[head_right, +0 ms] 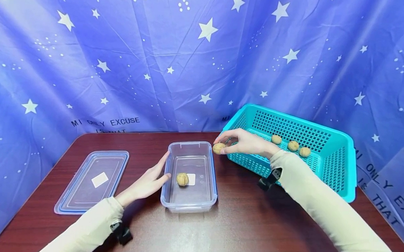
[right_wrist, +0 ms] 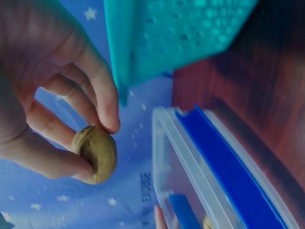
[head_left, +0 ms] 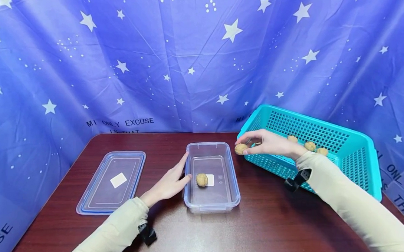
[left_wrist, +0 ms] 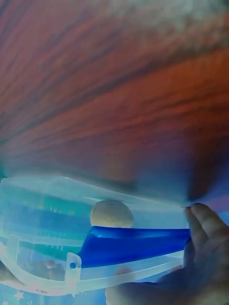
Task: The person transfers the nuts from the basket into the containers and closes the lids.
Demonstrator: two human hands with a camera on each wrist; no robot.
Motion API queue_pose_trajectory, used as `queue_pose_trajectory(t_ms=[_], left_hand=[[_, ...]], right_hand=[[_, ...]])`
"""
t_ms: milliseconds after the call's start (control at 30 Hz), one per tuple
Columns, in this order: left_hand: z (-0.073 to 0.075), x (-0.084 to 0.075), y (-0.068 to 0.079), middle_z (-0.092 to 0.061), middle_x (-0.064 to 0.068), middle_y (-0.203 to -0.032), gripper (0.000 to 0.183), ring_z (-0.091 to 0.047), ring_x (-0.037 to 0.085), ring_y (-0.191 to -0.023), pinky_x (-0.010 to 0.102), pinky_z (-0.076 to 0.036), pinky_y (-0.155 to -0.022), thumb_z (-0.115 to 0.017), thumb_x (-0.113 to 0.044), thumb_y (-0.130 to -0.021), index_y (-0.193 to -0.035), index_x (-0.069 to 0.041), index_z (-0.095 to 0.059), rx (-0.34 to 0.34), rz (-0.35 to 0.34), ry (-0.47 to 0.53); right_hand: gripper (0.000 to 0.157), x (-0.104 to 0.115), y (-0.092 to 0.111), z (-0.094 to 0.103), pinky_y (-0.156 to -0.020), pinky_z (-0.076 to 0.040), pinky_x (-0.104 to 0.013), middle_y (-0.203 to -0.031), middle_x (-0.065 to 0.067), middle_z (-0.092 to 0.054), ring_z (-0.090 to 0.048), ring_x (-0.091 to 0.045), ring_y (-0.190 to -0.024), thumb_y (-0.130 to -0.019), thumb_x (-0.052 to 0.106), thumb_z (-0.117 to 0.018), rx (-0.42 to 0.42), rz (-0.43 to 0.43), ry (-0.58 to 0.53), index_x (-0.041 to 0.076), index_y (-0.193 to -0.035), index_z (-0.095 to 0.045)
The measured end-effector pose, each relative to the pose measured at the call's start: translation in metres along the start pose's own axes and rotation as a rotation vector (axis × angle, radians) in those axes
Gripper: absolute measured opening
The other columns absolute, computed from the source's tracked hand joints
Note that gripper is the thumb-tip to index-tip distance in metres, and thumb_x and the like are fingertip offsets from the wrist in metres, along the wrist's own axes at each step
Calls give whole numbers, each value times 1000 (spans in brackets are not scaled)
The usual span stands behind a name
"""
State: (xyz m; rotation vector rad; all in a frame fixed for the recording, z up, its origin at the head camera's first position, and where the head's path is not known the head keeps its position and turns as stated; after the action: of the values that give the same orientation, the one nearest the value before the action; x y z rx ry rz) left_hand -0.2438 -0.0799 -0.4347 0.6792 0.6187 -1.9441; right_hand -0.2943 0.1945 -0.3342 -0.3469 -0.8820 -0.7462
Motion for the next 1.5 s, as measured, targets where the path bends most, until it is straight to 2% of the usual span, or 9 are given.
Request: queue_pose_trajectory(t_ms=[167, 267, 500, 733, 867, 1033, 1200, 1400, 1500], left_hand=[[-2, -7, -4, -13, 16, -159, 78, -18, 27, -142, 45, -22, -112, -54, -27, -97, -156, -7, -7, -7, -4, -60], [-4, -9, -6, -13, 19, -158, 78, -20, 31, -142, 48, -25, -110, -54, -28, -97, -156, -6, -8, -1, 19, -70], [-4, -2, -9, -16, 6, -159, 80, -32, 27, -137, 45, -30, -108, -54, -32, -96, -157, -15, -5, 29, 111, -67], [-5, -1, -11, -12, 2, -159, 74, -32, 26, -137, 43, -30, -108, -47, -33, -100, -157, -18, -2, 50, 107, -57], [-6, 0, -9, -14, 1, -160, 66, -35, 28, -136, 45, -32, -107, -39, -34, -103, -157, -20, -3, 47, 116, -67], [-7, 1, -7, -19, 3, -159, 64, -41, 32, -131, 50, -37, -102, -38, -36, -104, -157, -24, -4, 49, 147, -86], [-7, 1, -6, -21, 4, -158, 63, -43, 34, -129, 52, -38, -100, -37, -37, -104, -157, -26, -3, 63, 160, -93], [-6, 2, -7, -22, 5, -158, 63, -42, 33, -131, 51, -38, -101, -37, -37, -104, -157, -25, -4, 60, 153, -108], [-6, 1, -8, -22, 7, -158, 64, -41, 33, -131, 52, -37, -101, -38, -36, -104, -157, -24, -4, 56, 140, -106]], right_hand=[[32, 6, -7, -23, -84, -50, -37, -109, -3, -65, -60, -24, -99, -89, 14, -71, 9, 46, 1, 7, -120, -65], [31, 9, -11, -40, -82, -51, -37, -105, -4, -66, -61, -25, -95, -89, 12, -71, 44, 90, -12, 4, -118, -65], [29, 12, -18, -78, -79, -53, -37, -105, 1, -65, -61, -19, -93, -88, 14, -72, 94, 145, -31, 8, -116, -67], [35, 12, -20, -99, -78, -53, -37, -103, -5, -65, -61, -19, -92, -88, 12, -71, 105, 182, -46, 2, -121, -65], [36, 10, -18, -97, -77, -53, -36, -102, -8, -66, -63, -19, -89, -89, 11, -69, 99, 177, -47, 1, -123, -64], [29, 10, -11, -86, -76, -53, -35, -100, 0, -67, -63, -18, -88, -90, 9, -67, 79, 168, -27, 4, -119, -66], [27, 15, -3, -66, -76, -53, -38, -99, -1, -66, -62, -18, -88, -92, 7, -65, 32, 174, 3, 6, -119, -66], [26, 20, 3, -41, -78, -53, -36, -105, -8, -66, -63, -19, -92, -93, 4, -62, -5, 175, 30, 3, -119, -64], [25, 19, 5, -29, -79, -53, -36, -105, -6, -67, -63, -17, -93, -94, 7, -62, -30, 143, 54, 5, -118, -65]])
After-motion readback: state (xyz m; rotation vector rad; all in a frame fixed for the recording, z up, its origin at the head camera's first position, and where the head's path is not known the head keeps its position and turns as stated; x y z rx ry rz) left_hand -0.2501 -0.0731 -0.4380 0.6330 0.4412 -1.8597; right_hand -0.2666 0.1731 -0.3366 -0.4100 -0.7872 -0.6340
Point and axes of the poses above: each hand's wrist, its own y-axis away from the middle knuckle, its own z-axis out of the back of the hand, x = y × z, the point moved 6 cm from there along -y, towards the middle knuckle
